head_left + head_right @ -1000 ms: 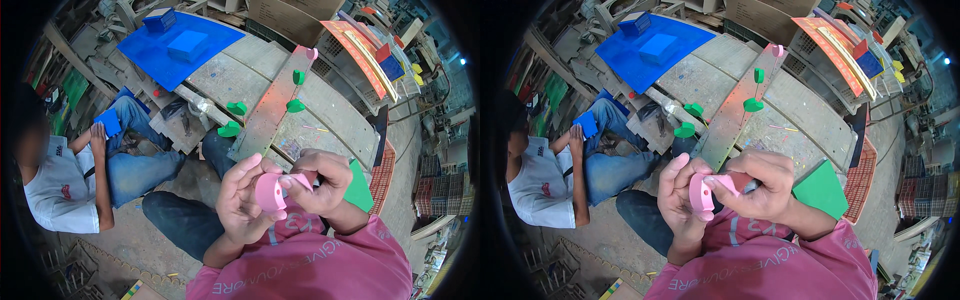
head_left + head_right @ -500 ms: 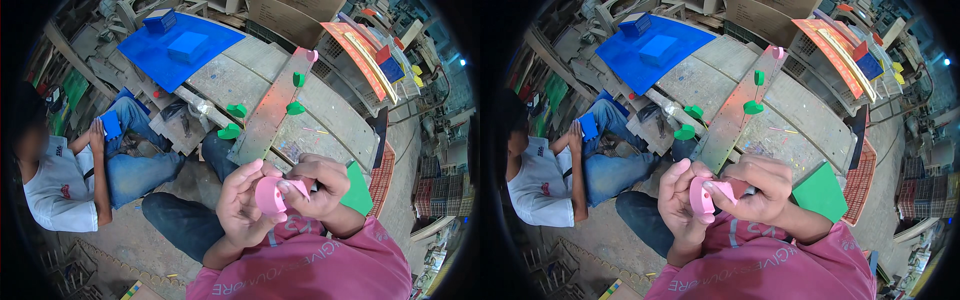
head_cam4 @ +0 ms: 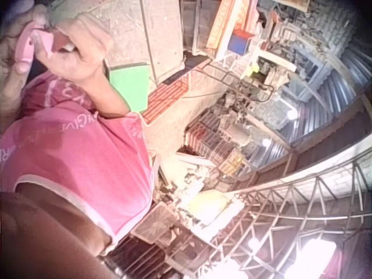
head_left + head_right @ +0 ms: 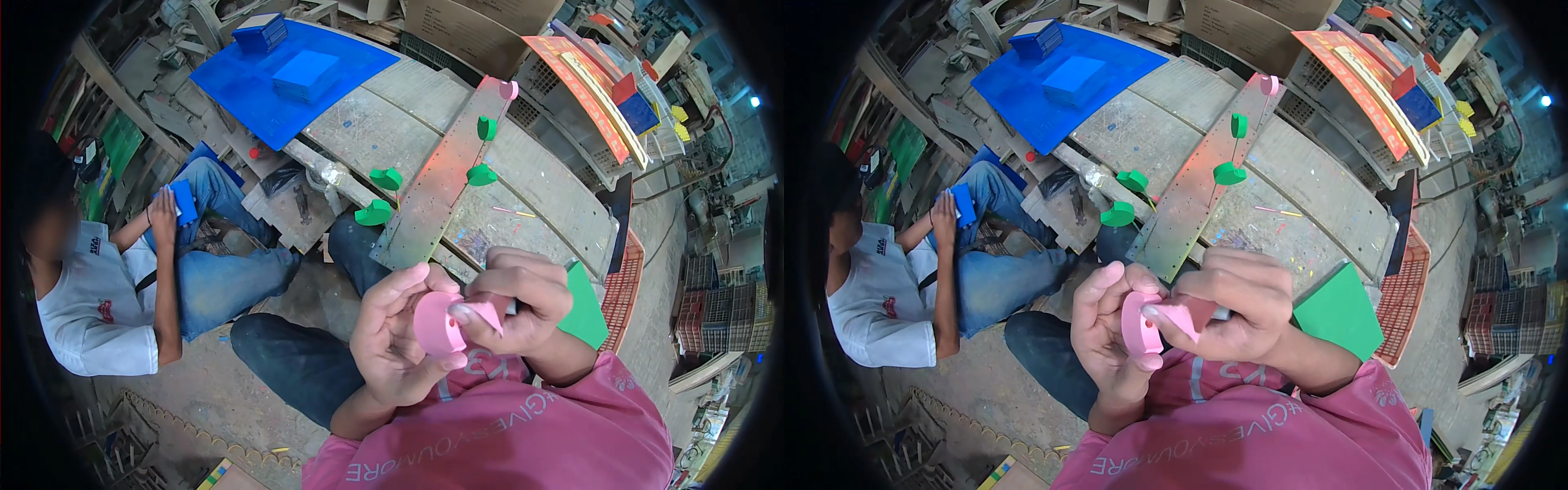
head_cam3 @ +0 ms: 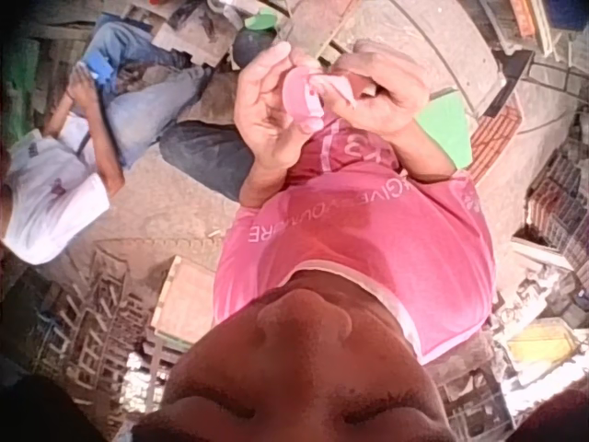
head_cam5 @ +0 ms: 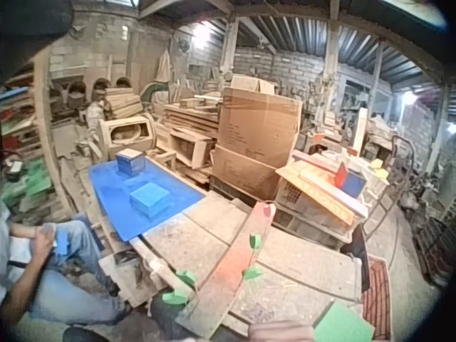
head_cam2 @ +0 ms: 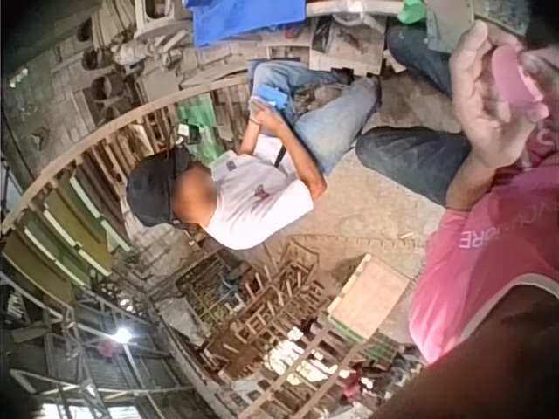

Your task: The person sits on the floor and uses a small sanding block to smooth the surface of a pink plastic object. They rotate the object to sand different sides while another person works nearby.

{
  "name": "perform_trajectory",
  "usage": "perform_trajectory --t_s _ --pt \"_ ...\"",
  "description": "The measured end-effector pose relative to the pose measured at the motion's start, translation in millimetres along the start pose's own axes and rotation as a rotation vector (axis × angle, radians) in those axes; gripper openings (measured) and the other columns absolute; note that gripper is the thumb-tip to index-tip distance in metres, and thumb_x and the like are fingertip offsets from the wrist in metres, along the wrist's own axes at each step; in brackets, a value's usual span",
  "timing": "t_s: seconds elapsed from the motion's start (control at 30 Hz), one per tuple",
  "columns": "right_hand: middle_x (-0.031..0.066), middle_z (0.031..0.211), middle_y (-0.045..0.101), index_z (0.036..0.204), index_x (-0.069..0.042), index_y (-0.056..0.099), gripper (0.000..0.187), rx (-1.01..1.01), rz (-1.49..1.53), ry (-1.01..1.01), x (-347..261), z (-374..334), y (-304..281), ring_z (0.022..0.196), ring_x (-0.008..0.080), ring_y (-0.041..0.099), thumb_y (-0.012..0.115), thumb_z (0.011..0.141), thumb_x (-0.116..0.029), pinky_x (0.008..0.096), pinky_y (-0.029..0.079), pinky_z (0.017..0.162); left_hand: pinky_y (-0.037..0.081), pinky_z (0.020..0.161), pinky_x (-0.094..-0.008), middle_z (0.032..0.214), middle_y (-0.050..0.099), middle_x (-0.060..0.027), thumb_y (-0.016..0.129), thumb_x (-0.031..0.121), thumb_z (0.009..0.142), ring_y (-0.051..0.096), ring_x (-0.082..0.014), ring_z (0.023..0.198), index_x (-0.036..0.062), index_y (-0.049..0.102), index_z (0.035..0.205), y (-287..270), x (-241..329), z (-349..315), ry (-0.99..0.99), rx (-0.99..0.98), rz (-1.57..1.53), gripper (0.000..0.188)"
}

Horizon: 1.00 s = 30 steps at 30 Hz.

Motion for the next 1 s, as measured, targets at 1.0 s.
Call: perform_trajectory --t_s 1.0 --pt "0.0033 0.05 0.046 0.07 0.0 0.059 0.023 -0.033 0.008 -0.064 1.1 8.3 -6.3 0.038 0.014 0.04 0.079 0.065 -0.01 0.0259 0.028 0.037 0.044 0.083 -0.0276 0.11 0.052 -0.0222 0.076 0.005 0.072 0.054 -0.0199 0.1 -0.0063 0.03 0.131 -3.5 0.7 0.7 0.007 0.035 -0.002 0.075"
Point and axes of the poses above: each hand's wrist, its own z-axis towards the middle knuckle, its own y-axis out of the palm, x = y × z, the point moved 5 cm from there along z, towards the middle knuckle
